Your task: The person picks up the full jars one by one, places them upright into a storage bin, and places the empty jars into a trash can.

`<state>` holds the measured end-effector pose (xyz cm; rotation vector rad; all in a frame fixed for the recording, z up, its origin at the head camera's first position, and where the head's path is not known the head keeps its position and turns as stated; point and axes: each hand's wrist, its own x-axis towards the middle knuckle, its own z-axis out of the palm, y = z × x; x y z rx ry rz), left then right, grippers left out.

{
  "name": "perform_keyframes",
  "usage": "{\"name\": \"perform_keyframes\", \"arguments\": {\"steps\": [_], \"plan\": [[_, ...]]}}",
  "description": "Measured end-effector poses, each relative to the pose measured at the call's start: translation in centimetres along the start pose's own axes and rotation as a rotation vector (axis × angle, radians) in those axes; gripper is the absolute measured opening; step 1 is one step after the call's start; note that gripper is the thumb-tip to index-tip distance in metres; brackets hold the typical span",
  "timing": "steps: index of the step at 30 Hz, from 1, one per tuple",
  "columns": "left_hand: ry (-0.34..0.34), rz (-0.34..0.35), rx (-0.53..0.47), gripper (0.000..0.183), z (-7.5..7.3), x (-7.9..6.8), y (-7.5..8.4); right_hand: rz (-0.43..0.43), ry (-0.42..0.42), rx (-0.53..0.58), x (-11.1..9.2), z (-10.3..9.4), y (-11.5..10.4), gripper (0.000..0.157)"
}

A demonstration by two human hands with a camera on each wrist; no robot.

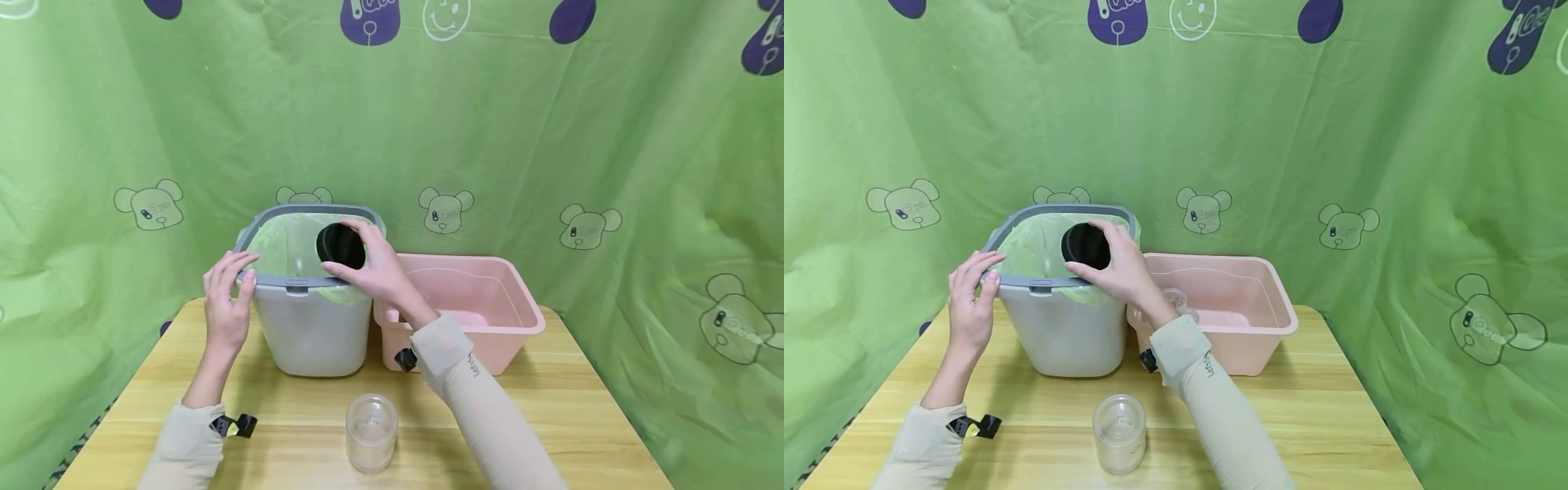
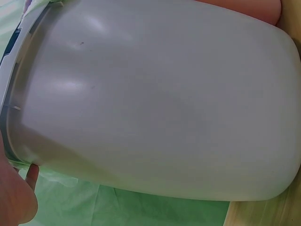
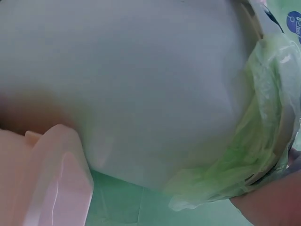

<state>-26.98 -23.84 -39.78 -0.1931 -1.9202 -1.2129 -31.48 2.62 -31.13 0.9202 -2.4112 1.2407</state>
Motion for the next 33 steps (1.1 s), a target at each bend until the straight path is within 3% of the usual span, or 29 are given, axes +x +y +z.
{"name": "perform_keyframes", "arguments": {"steps": [6,17,21,26,33], "plan": [[-0.002,0.002,0.001,0.035,0.0,0.0,0.1,0.030,-0.046,-0.027,-0.4,0.0,0.2,0.077],[0.005,0.012,0.001,0.035,0.1,-0.1,0.3,0.016,0.008,0.030,-2.0,-1.2,1.0,0.073],[0.008,0.020,0.000,0.036,0.1,0.0,0.2,0.003,0.013,0.073,-3.3,-1.9,0.9,0.072],[0.005,0.024,-0.003,0.036,0.1,0.0,0.3,-0.078,0.035,0.113,-5.6,-2.8,1.0,0.069],[0.006,0.015,-0.010,0.037,0.0,0.0,0.2,-0.117,0.020,0.098,-9.5,-3.2,1.7,0.067]]}}
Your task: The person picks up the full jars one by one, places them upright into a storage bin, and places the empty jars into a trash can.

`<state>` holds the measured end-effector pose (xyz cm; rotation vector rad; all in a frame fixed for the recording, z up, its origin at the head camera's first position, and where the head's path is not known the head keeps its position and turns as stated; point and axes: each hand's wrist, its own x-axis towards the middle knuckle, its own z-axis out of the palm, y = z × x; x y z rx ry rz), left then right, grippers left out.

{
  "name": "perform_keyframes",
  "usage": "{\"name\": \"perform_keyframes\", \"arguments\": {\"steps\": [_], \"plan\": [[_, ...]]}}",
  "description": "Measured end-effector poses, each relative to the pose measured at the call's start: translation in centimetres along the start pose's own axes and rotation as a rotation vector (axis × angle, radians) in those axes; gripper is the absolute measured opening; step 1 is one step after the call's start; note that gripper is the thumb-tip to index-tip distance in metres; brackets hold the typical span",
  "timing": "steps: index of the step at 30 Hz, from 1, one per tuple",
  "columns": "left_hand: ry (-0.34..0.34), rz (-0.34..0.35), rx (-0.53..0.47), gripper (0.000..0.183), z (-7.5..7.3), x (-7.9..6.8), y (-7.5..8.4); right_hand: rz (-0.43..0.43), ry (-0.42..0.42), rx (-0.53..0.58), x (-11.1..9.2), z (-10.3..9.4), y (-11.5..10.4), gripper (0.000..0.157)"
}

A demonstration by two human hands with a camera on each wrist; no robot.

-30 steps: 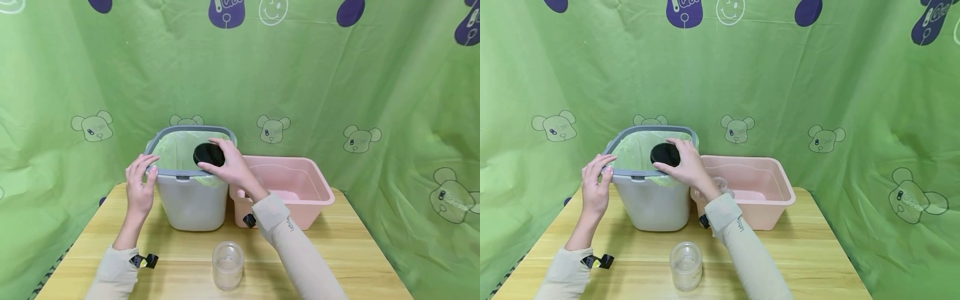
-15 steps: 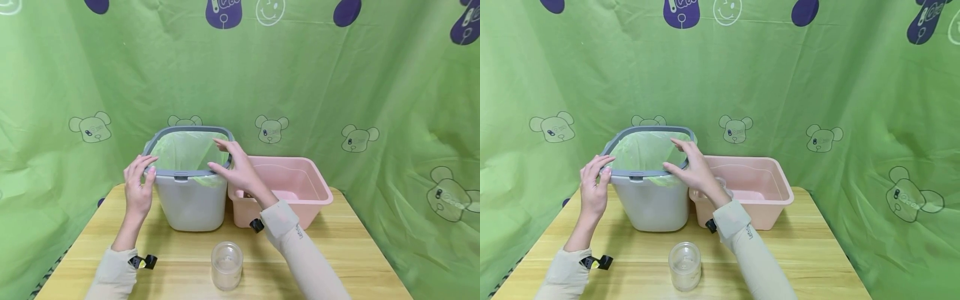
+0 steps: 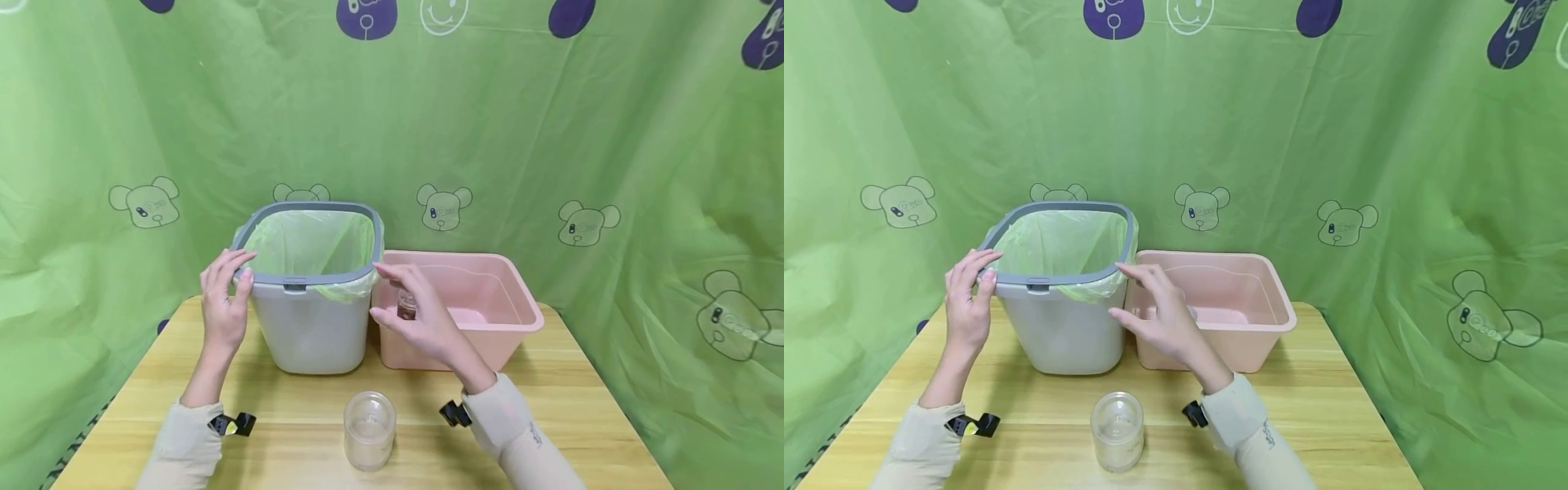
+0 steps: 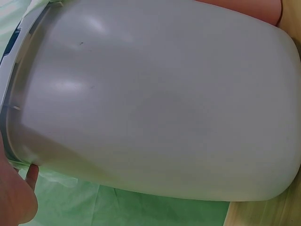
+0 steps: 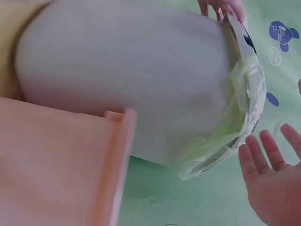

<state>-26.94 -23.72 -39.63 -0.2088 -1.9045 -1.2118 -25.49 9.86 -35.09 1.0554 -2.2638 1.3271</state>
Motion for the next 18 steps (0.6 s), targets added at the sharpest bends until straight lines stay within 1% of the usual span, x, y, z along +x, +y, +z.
{"name": "perform_keyframes", "arguments": {"steps": [3,5,8,10,12,16,18], "plan": [[-0.003,-0.004,0.000,0.037,-0.1,0.1,-0.1,0.000,-0.021,-0.016,-1.6,0.1,0.3,0.065],[-0.003,-0.003,0.000,0.037,-0.1,0.1,-0.1,0.006,-0.055,-0.029,-2.7,0.3,0.8,0.063],[0.000,0.002,0.003,0.036,-0.1,0.1,-0.1,0.066,-0.161,-0.025,-4.2,0.9,1.6,0.064],[0.004,0.005,0.005,0.036,-0.2,0.1,-0.1,0.111,-0.245,-0.027,-5.0,1.4,2.2,0.065],[0.006,0.003,0.005,0.036,-0.2,0.1,-0.1,0.145,-0.336,-0.006,-5.6,1.9,2.7,0.067],[0.001,-0.001,0.010,0.036,-0.1,0.0,-0.1,0.144,-0.496,-0.040,-7.1,2.9,3.7,0.072],[-0.004,-0.001,0.012,0.036,-0.1,0.0,-0.2,0.140,-0.552,-0.067,-7.9,3.2,4.2,0.074]]}}
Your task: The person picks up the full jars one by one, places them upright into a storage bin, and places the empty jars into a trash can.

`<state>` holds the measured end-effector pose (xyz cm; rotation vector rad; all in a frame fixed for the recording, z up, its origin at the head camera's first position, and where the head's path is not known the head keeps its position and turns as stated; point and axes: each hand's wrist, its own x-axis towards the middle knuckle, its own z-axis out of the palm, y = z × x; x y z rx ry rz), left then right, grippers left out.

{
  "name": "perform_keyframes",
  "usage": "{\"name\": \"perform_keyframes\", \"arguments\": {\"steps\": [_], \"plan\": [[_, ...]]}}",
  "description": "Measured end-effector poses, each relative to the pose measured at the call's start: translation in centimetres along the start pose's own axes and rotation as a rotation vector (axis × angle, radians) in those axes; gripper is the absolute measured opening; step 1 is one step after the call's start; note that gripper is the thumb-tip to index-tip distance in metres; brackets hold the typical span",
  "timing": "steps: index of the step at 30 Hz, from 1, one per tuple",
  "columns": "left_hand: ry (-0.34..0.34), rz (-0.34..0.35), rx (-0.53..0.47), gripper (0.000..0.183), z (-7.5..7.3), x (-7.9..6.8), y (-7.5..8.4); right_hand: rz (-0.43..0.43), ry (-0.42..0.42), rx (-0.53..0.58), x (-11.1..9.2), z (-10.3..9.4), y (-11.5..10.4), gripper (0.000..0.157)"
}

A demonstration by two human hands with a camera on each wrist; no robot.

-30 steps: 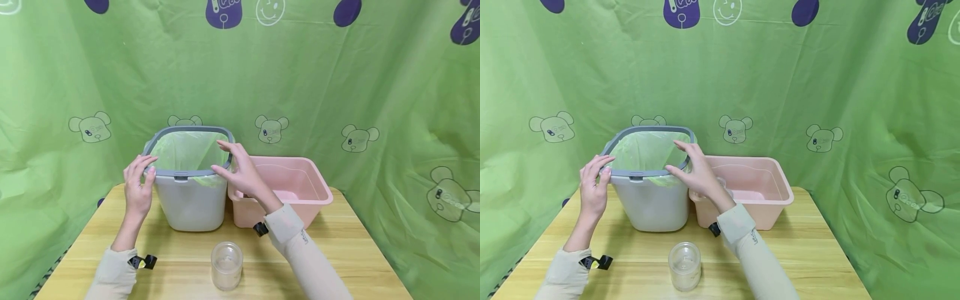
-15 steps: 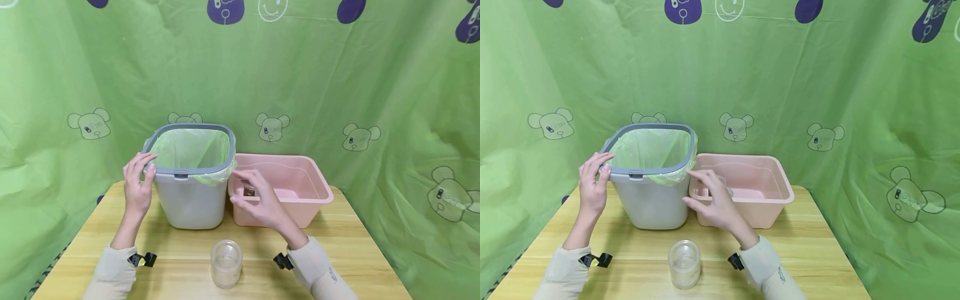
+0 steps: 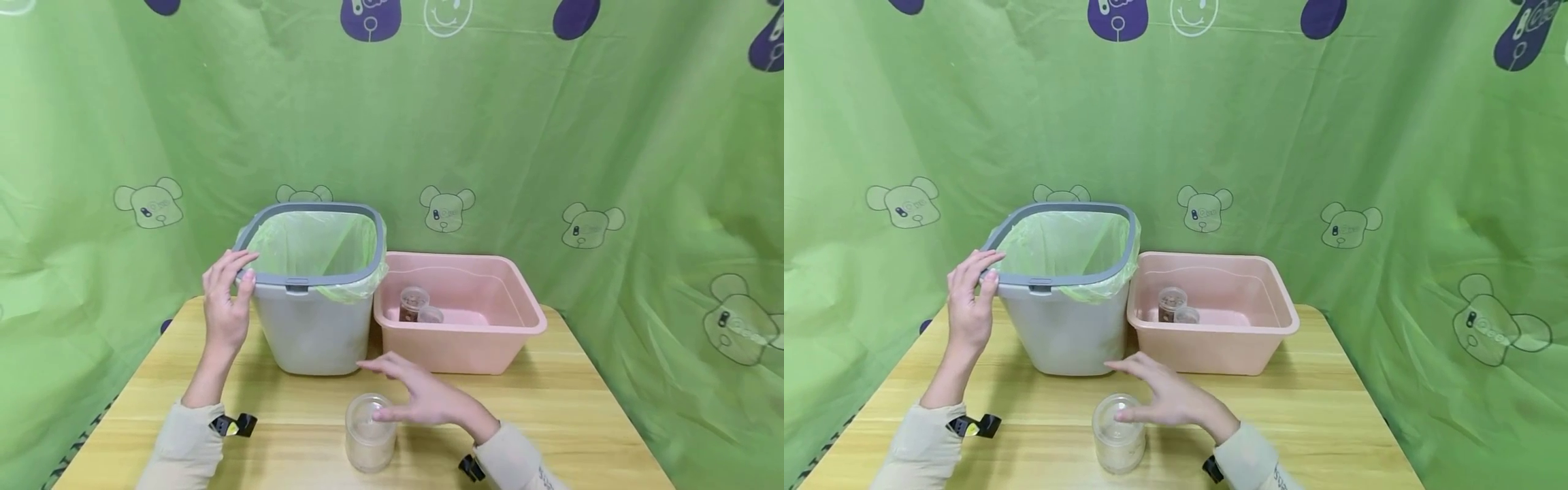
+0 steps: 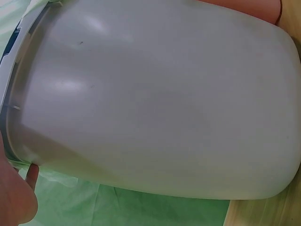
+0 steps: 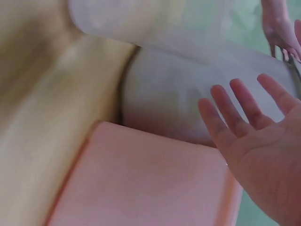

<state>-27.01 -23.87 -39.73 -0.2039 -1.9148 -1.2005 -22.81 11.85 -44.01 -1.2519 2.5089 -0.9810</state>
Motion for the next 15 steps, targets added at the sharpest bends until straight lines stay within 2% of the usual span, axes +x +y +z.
{"name": "perform_keyframes", "arguments": {"steps": [4,10,15], "plan": [[-0.003,0.005,-0.005,0.036,0.1,-0.1,-0.1,0.012,-0.060,-0.032,-0.8,1.1,0.9,0.079],[0.010,0.004,-0.015,0.036,0.1,-0.1,-0.1,-0.033,-0.142,-0.008,-1.1,2.4,1.9,0.094],[0.010,0.004,-0.015,0.036,0.1,0.0,-0.2,-0.053,-0.147,-0.049,-1.0,3.3,2.4,0.096]]}}
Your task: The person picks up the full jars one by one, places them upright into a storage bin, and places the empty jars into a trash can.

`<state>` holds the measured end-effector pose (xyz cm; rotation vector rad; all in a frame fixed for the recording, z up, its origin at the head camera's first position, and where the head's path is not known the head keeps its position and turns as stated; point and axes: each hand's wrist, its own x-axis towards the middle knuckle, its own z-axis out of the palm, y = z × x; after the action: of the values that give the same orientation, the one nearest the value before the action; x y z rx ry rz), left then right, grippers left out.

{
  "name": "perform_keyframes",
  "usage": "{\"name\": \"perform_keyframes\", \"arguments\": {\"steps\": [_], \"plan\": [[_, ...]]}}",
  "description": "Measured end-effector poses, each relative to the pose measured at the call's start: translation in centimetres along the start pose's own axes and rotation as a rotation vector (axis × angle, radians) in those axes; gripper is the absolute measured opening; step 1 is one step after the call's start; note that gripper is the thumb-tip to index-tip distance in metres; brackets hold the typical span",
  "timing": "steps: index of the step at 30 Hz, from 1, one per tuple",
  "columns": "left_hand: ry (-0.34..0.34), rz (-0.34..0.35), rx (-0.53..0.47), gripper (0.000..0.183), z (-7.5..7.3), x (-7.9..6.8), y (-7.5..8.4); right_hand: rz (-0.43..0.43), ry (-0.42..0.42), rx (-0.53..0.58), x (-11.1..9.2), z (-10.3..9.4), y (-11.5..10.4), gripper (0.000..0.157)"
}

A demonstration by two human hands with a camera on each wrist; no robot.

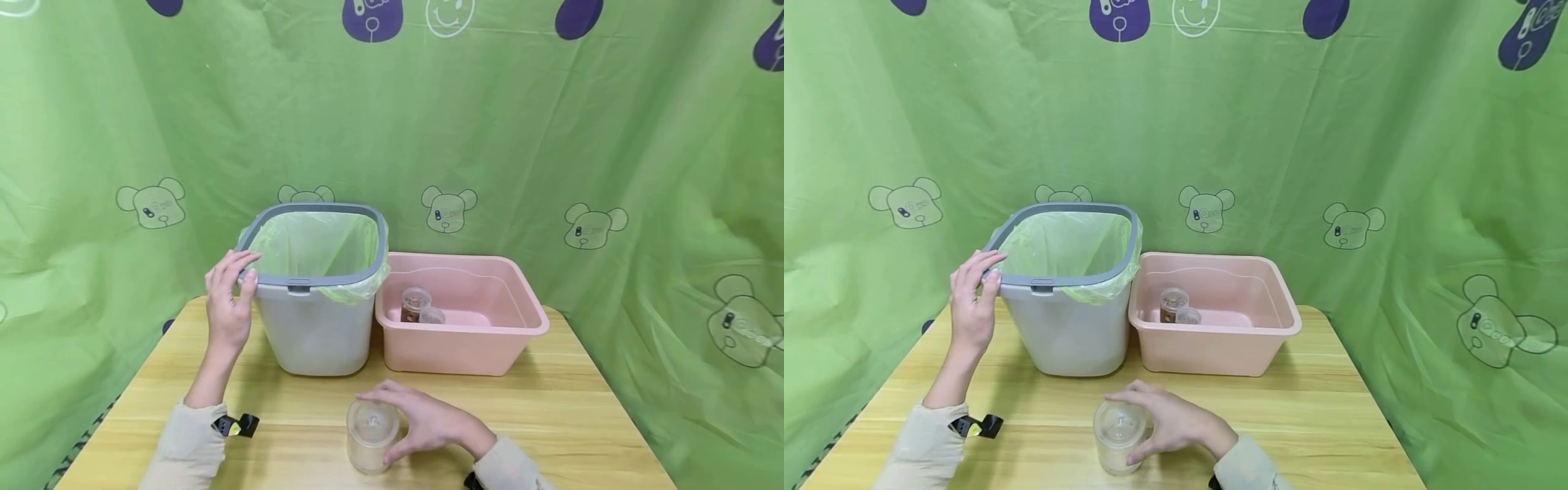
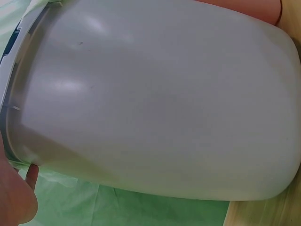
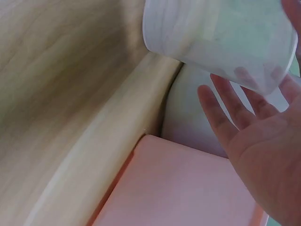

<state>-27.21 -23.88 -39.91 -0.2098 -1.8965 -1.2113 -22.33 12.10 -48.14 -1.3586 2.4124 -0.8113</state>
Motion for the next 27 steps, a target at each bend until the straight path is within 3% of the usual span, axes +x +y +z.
{"name": "perform_keyframes", "arguments": {"steps": [8,13,27], "plan": [[-0.005,0.000,0.000,0.036,0.0,-0.1,0.2,-0.016,0.025,-0.049,0.3,0.1,0.0,0.090],[-0.003,0.003,0.004,0.036,0.0,-0.1,0.2,0.000,0.053,-0.001,0.3,-0.5,-0.4,0.090],[-0.010,0.006,0.015,0.037,-0.1,0.0,0.2,-0.057,0.314,0.095,-0.2,-6.9,-2.9,0.094]]}}
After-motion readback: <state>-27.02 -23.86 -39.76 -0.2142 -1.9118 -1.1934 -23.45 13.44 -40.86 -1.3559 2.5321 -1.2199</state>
